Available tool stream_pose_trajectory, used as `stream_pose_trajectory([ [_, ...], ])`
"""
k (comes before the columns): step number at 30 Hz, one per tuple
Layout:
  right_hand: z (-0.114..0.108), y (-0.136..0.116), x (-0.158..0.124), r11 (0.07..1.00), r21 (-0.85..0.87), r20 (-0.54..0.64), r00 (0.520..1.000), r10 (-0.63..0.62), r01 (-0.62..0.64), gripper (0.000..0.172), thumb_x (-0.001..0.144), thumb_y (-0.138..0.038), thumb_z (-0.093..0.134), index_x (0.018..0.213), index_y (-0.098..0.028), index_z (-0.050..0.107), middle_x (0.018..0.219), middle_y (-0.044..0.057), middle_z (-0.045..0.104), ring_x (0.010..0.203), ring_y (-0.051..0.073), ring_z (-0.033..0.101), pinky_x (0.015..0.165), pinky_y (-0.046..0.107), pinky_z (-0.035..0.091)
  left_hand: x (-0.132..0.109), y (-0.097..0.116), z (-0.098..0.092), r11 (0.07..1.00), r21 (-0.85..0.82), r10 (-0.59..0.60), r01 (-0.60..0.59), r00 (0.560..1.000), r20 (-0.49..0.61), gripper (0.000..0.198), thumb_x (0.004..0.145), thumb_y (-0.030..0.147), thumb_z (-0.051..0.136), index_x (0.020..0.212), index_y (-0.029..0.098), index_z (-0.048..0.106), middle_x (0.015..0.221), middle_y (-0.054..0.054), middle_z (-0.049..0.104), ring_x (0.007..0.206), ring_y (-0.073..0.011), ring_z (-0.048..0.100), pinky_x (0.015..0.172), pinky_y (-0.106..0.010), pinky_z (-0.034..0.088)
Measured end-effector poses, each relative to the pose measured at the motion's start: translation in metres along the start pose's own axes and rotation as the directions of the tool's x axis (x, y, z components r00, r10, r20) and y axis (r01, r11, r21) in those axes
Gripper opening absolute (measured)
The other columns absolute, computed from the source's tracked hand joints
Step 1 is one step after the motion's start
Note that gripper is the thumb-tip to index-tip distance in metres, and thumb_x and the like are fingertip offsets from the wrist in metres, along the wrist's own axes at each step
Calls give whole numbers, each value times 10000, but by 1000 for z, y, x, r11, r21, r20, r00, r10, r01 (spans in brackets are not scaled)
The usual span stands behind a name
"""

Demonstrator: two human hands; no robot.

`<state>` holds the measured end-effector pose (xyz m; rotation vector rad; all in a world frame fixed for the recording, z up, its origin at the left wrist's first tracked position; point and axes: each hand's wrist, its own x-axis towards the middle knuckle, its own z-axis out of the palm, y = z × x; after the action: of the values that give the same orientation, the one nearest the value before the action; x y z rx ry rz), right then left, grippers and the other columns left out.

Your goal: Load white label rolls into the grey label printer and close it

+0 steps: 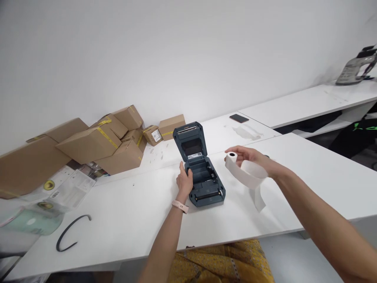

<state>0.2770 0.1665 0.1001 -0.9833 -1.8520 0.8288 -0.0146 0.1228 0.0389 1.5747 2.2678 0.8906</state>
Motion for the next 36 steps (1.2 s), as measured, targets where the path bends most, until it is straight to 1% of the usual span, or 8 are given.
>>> stream_pose_trajectory([
  [3,20,37,5,976,-170,212,962,171,-136,346,790,-406,637,1076,-223,569,876,59,700,738,216,672,667,329,510,0,1,-1,1000,2,-6,6,1000,7,591,958,323,372,1512,169,234,1035,-123,726,1005,-277,667,895,-378,439],
  [7,52,71,22,824,-522,117,939,324,-219,307,704,-218,622,1000,-215,544,980,83,688,867,238,649,691,301,474,0,1,-1,1000,3,-3,3,1000,13,594,960,319,361,1515,167,218,1025,-123,728,1015,-275,666,901,-379,436],
  [19,63,94,42,748,-623,168,895,412,-228,460,645,-157,621,1103,-187,595,941,101,702,862,259,659,654,294,453,0,0,1,1000,-8,0,0,1000,2,586,963,329,370,1512,177,233,981,-112,732,986,-266,673,909,-375,434],
  [25,9,68,38,901,-397,186,946,267,-177,409,756,-319,631,1157,-242,608,1055,84,714,959,245,674,817,371,523,1,2,0,1000,4,3,-3,1000,7,579,962,314,357,1511,177,230,993,-116,733,974,-273,678,878,-371,446],
  [27,-27,71,23,977,-141,-24,987,160,-162,329,794,-343,594,1104,-239,630,1061,109,709,967,245,671,861,408,518,1,2,0,1000,5,7,-7,1000,6,579,962,317,358,1509,177,231,1013,-119,731,974,-276,678,872,-372,447],
  [30,-73,96,-13,983,53,-392,902,184,-177,404,719,-243,643,1121,-238,612,1136,182,668,1021,264,655,883,426,502,0,2,-1,1000,2,5,-5,1000,10,582,959,323,367,1506,171,237,1070,-130,722,1019,-278,668,899,-376,438],
  [34,-88,140,-60,932,34,-259,898,356,-360,657,622,-219,773,1237,-292,555,1378,258,505,1223,339,552,809,409,526,-2,5,-3,1000,-20,-10,11,1000,21,580,965,338,362,1506,179,228,1138,-133,703,1076,-271,647,923,-372,429],
  [36,-78,151,-68,947,-110,-268,926,266,-303,676,620,-288,815,1245,-299,559,1327,258,553,1134,349,618,742,382,550,-3,5,-3,999,-33,-18,19,999,26,577,967,348,362,1506,191,229,1151,-127,698,1097,-269,637,932,-372,424],
])
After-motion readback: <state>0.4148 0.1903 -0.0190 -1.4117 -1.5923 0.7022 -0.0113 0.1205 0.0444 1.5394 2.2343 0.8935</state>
